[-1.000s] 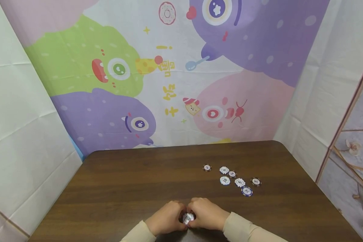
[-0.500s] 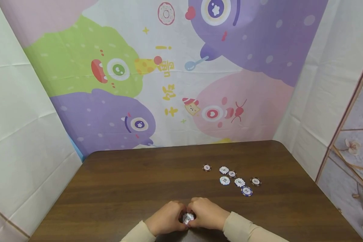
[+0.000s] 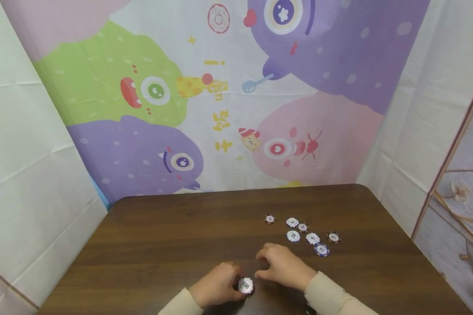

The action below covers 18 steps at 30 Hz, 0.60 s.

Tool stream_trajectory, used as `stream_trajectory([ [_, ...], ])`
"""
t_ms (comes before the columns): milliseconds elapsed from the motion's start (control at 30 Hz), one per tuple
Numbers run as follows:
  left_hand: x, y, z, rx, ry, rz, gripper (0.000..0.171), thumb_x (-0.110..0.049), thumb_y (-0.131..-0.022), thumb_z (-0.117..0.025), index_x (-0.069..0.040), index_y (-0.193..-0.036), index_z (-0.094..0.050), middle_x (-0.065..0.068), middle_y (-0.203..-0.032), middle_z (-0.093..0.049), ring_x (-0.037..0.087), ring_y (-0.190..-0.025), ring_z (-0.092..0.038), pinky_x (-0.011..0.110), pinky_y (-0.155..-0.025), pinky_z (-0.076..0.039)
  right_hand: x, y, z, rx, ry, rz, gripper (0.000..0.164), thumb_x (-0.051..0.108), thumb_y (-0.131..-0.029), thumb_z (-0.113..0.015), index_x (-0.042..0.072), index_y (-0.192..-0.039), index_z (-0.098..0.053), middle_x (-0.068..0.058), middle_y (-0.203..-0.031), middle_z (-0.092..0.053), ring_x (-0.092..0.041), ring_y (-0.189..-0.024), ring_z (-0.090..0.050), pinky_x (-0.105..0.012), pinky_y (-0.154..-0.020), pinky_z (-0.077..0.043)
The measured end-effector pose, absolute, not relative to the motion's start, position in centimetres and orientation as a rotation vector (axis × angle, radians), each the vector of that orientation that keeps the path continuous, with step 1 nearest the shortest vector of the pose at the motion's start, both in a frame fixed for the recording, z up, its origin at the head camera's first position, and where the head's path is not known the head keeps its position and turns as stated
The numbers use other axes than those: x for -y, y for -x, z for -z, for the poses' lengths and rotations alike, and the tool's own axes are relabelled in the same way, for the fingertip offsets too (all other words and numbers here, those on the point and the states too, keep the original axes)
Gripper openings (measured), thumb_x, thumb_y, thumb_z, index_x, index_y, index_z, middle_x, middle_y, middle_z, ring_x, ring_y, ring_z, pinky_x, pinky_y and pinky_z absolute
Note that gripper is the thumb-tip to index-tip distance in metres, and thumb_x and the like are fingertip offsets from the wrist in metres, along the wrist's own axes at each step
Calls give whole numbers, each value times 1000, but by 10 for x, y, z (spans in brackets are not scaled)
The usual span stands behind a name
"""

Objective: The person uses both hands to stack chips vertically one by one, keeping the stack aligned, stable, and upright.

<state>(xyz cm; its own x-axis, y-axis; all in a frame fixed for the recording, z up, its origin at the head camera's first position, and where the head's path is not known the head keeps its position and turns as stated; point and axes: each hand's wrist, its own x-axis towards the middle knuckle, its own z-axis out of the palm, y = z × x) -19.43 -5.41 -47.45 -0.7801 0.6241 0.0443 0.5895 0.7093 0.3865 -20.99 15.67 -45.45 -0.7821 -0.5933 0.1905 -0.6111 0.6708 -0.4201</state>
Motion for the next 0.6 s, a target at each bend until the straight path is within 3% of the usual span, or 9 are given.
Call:
stream_trajectory([
  [367, 53, 193, 475, -2863, -1039, -554, 23, -28, -61, -79, -16, -64, -60, -13, -59, -49, 0, -56, -40, 17, -52, -33, -194, 221, 447, 2790, -707, -603, 35, 32, -71, -76, 9, -96, -66, 3, -88, -62, -12, -76, -57, -28, -66, -46],
  [600, 54, 193, 474, -2863, -1031, -560, 22, -27, -62, -79, -16, -65, -60, -13, -59, -48, 1, -57, -39, 17, -53, -33, -227, 228, 443, 2808, -511, -612, 34, 30, -71, -76, 7, -95, -67, 2, -82, -60, -7, -69, -52, -27, -59, -43],
])
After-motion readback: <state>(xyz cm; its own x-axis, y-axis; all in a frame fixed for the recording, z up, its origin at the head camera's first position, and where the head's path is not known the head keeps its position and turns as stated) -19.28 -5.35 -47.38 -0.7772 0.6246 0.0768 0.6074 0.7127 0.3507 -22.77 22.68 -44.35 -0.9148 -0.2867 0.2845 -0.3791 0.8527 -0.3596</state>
